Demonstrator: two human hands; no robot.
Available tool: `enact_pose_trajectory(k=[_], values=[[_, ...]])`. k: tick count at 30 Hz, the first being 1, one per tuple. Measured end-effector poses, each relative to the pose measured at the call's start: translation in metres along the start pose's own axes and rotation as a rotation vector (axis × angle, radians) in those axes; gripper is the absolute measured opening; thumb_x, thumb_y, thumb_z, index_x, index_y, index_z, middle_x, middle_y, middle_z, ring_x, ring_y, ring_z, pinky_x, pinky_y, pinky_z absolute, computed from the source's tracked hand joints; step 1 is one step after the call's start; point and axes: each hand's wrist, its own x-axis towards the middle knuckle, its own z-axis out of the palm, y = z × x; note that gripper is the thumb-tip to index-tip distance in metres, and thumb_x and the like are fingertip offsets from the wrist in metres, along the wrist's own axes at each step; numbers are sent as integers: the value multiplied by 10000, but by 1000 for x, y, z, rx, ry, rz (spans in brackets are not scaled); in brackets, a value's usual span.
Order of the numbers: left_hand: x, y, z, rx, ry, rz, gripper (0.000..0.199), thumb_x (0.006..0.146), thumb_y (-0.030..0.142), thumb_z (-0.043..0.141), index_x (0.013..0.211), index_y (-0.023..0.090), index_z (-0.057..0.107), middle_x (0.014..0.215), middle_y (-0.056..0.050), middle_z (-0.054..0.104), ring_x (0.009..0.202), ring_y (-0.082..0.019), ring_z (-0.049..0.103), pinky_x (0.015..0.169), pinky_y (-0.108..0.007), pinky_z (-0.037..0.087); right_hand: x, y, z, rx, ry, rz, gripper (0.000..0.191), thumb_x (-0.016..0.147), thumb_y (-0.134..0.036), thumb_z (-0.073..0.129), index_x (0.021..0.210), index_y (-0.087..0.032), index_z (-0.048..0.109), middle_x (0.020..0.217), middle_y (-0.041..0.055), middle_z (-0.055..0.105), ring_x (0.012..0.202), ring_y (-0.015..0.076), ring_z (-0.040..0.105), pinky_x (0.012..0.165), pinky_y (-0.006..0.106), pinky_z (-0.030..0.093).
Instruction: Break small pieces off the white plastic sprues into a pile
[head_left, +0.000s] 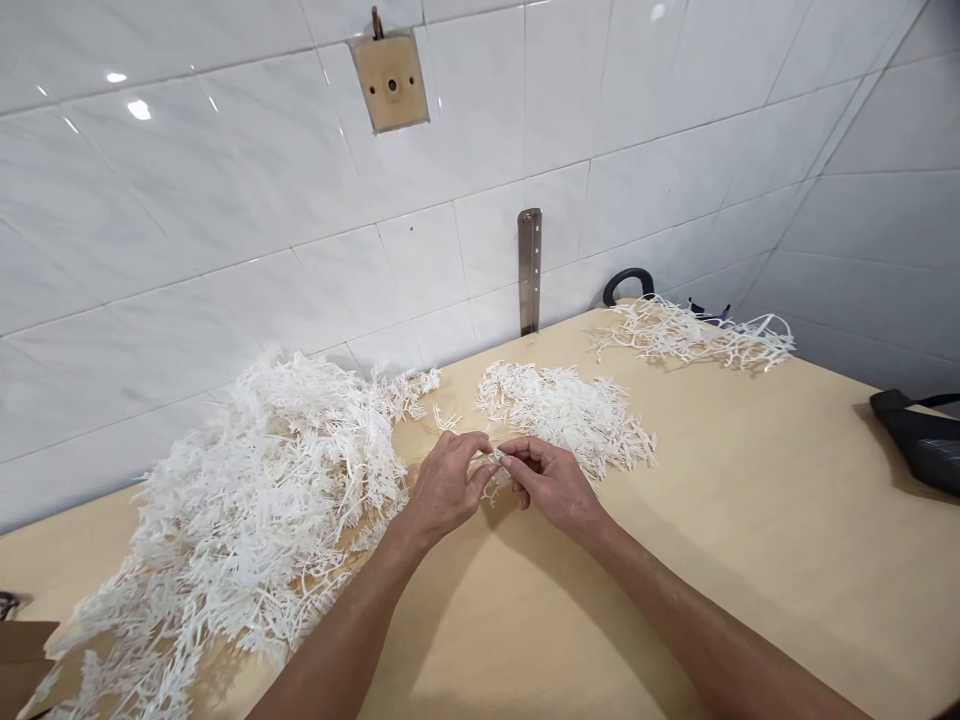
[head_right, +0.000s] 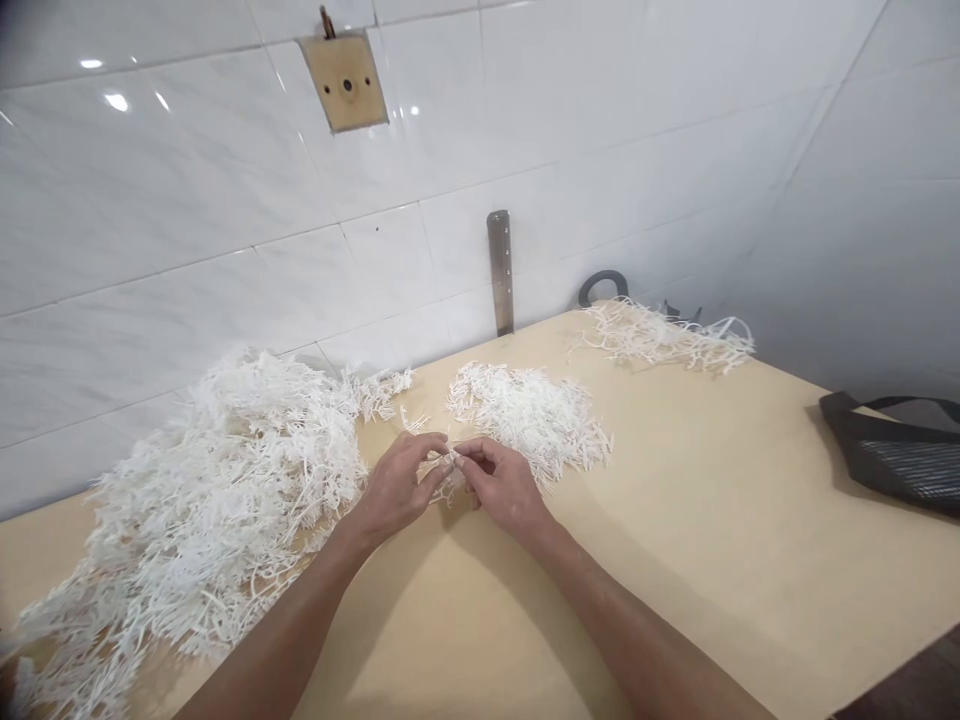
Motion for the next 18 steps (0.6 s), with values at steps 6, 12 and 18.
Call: enact_pose_trajectory(k=[6,12,18], values=[[2,-4,4,43,-9,-16,92,875,268,617,903,216,687,881,-54,698,888,-226,561,791,-371,448,2,3,-1,24,40,-6,340,789,-456,698,977,-173,672,733,26,648,569,135,569,521,279,510],[5,-9,8,-135,33,-14,91,842,275,656,783,229,707,845,-55,708,916,-229,592,837,-377,453,4,7,-2,6,53,52,333,805,-492,673,910,-175,668,633,9,637,532,150,589,548,302,532],[1,-17,14,-255,123,-195,110,824,290,666,745,225,707,768,-33,702,802,-197,616,753,-326,464,3,11,-4,-23,-13,98,316,847,-490,615,868,-178,662,622,5,643,525,152,614,549,296,540]])
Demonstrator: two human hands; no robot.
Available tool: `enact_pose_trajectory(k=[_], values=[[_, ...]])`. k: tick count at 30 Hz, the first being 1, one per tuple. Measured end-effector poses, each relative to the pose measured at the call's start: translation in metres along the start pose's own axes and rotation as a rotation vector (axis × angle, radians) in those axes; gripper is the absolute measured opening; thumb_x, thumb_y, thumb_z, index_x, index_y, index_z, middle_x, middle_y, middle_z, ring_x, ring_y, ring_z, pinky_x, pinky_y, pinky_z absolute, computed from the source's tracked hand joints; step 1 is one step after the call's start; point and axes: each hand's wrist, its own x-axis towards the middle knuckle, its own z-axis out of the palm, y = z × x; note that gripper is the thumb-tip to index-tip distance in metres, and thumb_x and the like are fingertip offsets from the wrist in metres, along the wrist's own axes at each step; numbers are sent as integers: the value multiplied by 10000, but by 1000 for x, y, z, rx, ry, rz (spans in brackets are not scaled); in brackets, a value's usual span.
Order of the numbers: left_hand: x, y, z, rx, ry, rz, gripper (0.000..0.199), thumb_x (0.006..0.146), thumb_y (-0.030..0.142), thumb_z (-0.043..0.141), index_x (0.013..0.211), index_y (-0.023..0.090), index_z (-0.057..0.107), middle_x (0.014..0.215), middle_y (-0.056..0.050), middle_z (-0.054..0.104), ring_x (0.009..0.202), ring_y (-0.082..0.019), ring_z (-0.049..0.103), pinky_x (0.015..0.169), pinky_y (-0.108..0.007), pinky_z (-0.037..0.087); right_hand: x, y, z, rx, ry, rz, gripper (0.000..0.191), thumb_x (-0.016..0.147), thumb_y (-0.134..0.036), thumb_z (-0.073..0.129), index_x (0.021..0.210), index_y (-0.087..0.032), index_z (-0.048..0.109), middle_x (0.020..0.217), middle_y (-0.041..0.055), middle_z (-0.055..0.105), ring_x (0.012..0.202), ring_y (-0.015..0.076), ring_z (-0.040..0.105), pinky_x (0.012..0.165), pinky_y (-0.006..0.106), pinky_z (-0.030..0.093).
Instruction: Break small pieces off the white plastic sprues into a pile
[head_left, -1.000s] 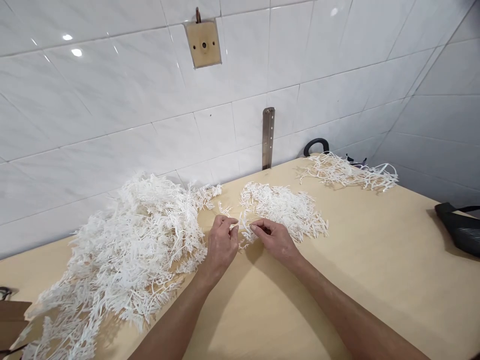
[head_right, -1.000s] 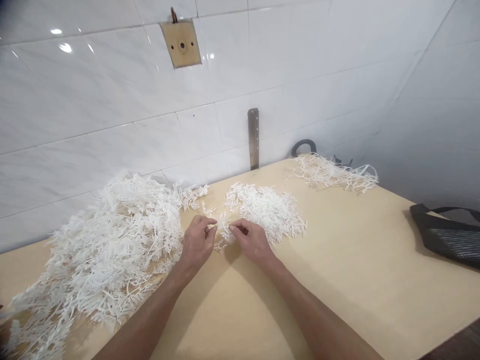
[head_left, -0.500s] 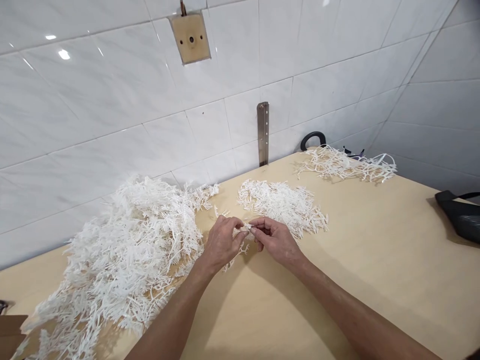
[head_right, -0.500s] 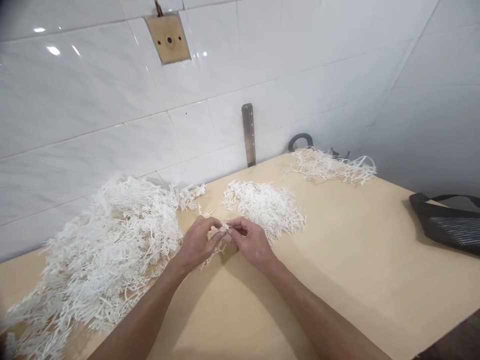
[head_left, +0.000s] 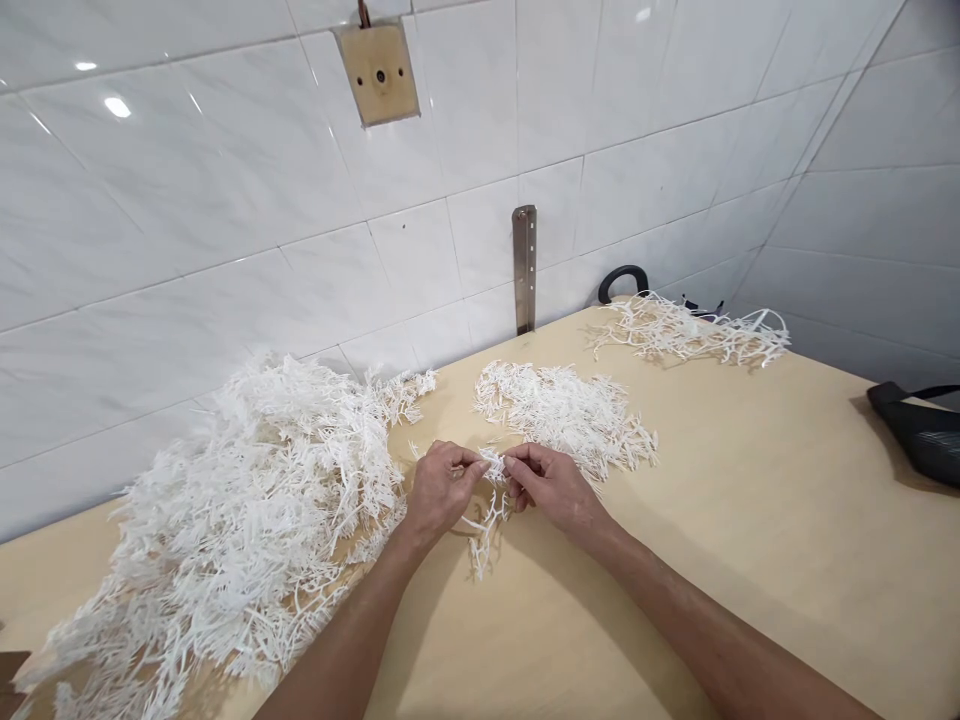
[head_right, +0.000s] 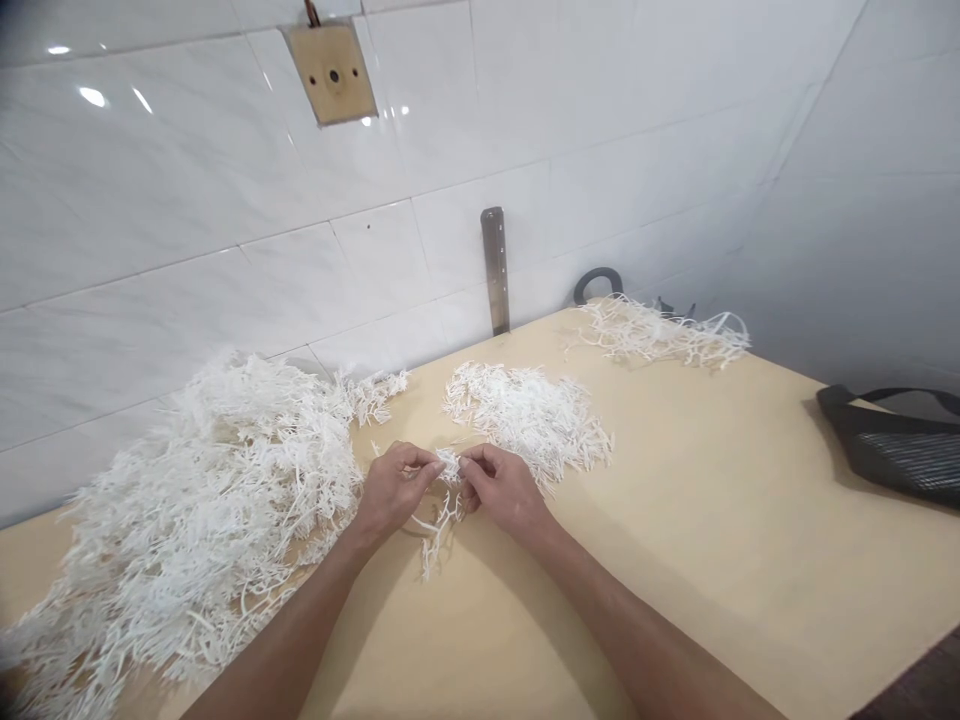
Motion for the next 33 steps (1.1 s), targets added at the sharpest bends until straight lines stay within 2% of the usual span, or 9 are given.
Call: enact_pose_trajectory(k=[5,11,16,21,26,33], values=[[-3,-4,6,-27,6,-35,142,838,283,632,751,216,722,742,-35,687,747,-183,602,707,-306,452,2,1,-1,35,19,5,287,803,-448,672,900,-178,670,588,-21,610,469,127,552,494,281,504],[-1,0,6,-61,-79,-11,151,815,269,623,719,228,732,690,-26,665,733,-183,583,710,-309,448,4,1,-1,4,85,-15,333,792,-495,673,894,-178,691,613,-12,591,462,107,478,410,245,431],[2,-2,6,-194,-63,-190,165,776,327,655,706,200,733,716,-37,668,710,-182,601,661,-289,458,2,2,-1,-15,61,-18,363,824,-535,629,906,-185,679,589,-23,547,449,103,460,388,231,403],[2,-2,5,-406,1,-363,308,757,459,685,693,160,713,642,-17,644,628,-157,561,606,-264,432,-2,1,2,-30,-35,-15,390,851,-572,584,887,-191,662,579,-31,533,433,103,478,389,228,419],[0,6,4,-456,55,-425,344,735,481,706,639,151,687,579,19,572,572,-113,478,570,-237,374,-2,1,5,-12,-74,29,340,839,-533,615,854,-196,655,525,-62,485,369,84,414,346,216,376],[-1,7,11,-512,20,-425,387,695,524,741,667,142,691,618,-7,603,598,-127,504,559,-235,403,-1,-3,1,-48,-25,-15,365,830,-554,613,829,-191,659,585,-27,560,427,102,480,394,233,422]])
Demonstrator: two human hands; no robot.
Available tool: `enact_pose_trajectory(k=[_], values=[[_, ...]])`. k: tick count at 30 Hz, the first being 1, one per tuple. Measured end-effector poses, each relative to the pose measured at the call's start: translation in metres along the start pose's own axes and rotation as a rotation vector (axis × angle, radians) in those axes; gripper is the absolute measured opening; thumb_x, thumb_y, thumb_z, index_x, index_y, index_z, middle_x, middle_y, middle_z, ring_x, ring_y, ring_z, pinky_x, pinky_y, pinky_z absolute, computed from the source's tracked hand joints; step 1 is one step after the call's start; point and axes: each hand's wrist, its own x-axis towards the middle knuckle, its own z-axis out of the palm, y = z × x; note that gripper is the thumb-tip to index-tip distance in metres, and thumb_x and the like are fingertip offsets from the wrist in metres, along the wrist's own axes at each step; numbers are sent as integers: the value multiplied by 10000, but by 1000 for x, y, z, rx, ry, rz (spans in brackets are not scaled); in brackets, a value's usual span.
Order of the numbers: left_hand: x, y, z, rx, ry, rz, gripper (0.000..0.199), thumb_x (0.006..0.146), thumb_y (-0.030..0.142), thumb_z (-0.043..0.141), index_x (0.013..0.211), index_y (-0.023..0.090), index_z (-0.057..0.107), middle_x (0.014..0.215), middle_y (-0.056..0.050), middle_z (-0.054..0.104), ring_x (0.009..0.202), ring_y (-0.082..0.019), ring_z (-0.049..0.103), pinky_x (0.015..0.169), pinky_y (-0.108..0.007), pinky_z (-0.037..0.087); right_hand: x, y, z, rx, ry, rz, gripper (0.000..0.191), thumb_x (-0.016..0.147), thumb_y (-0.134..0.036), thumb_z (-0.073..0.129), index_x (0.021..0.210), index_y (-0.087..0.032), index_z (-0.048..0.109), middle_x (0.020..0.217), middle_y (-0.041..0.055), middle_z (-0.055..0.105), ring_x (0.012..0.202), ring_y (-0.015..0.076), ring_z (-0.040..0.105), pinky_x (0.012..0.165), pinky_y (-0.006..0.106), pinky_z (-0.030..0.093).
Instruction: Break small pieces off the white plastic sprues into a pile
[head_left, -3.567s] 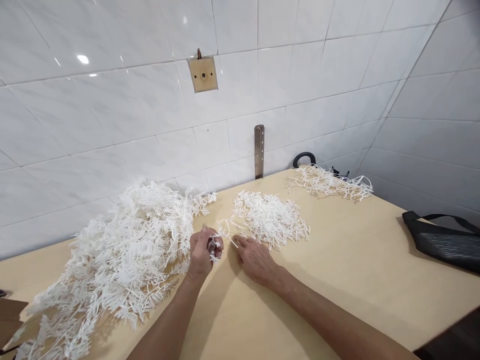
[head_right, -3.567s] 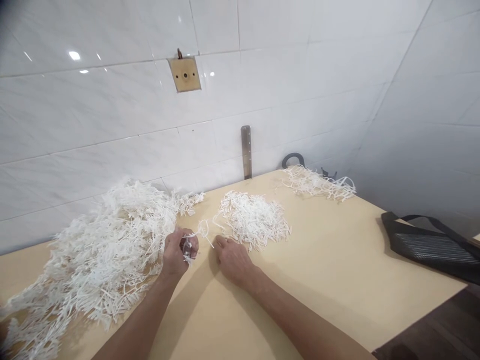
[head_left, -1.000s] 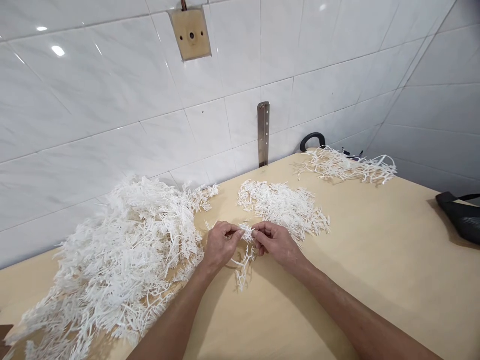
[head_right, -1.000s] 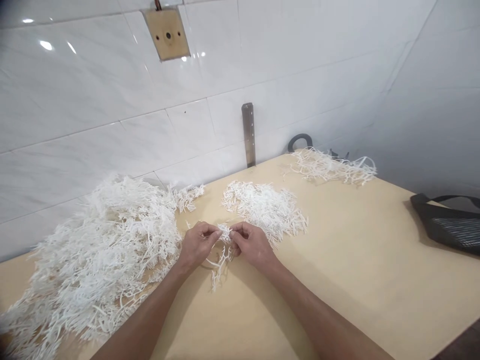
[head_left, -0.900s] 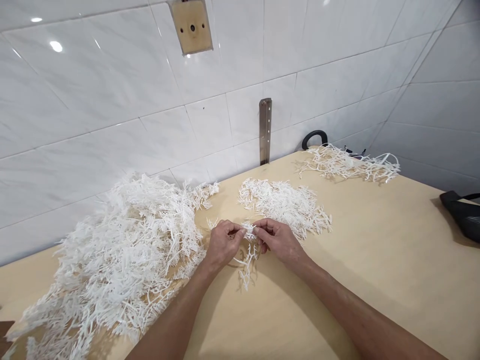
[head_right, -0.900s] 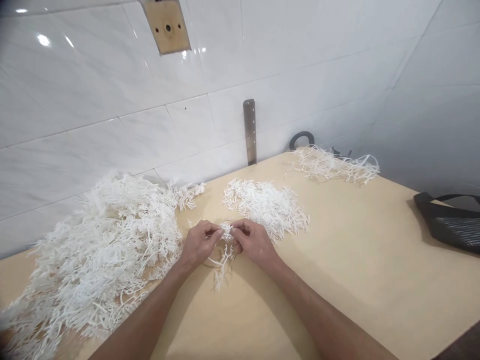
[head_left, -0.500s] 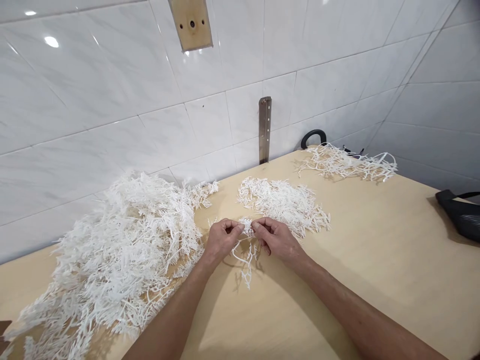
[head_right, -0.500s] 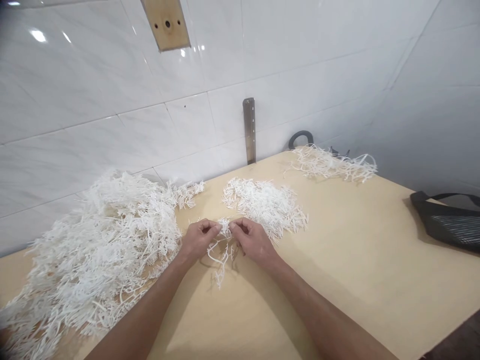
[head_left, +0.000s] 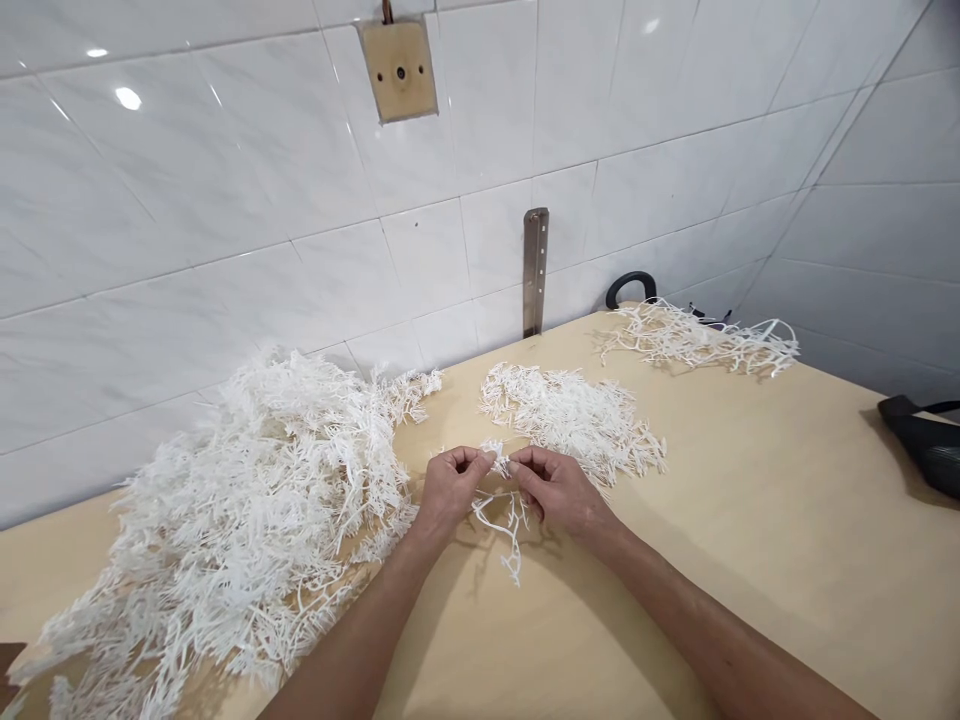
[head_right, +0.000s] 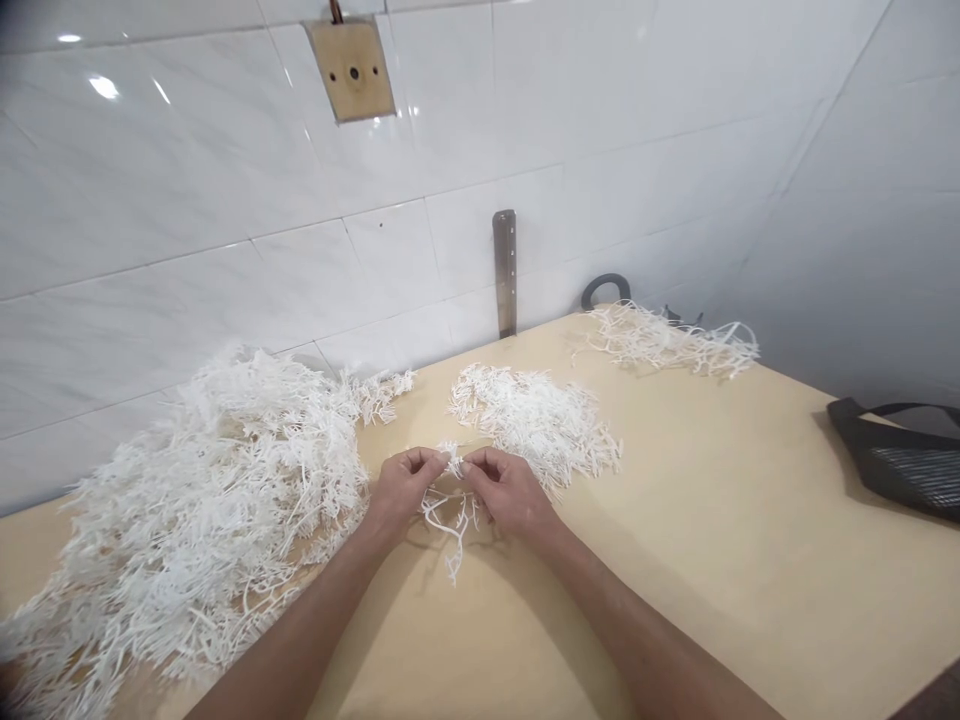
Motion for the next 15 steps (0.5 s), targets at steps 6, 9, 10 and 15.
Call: enact_pose_trajectory(k=[6,9,10,15], values=[[4,-13,3,79,32,75,374,727,522,713,689,150,697,603,8,601,579,-120,491,577,-240,393,0,-3,-2,-49,0,-42,368,852,-560,591,831,-198,652,517,-41,517,412,125,504,431,258,437],[4,-15,4,116,33,111,360,745,501,701,647,155,675,569,25,553,562,-109,454,565,-233,362,1,-1,-3,-64,54,-52,348,849,-538,598,775,-201,638,537,-34,525,420,124,503,440,264,431],[3,-15,5,119,29,110,357,747,495,701,640,156,669,560,28,538,556,-106,441,557,-231,352,2,-1,-3,-71,63,-50,343,847,-532,600,762,-201,633,542,-32,528,421,124,501,441,267,431],[1,-10,6,75,-5,78,364,753,480,694,605,155,624,529,40,474,543,-96,396,541,-230,328,1,-5,-2,-128,83,-39,311,852,-495,589,752,-201,611,545,-33,517,419,126,495,425,264,424]])
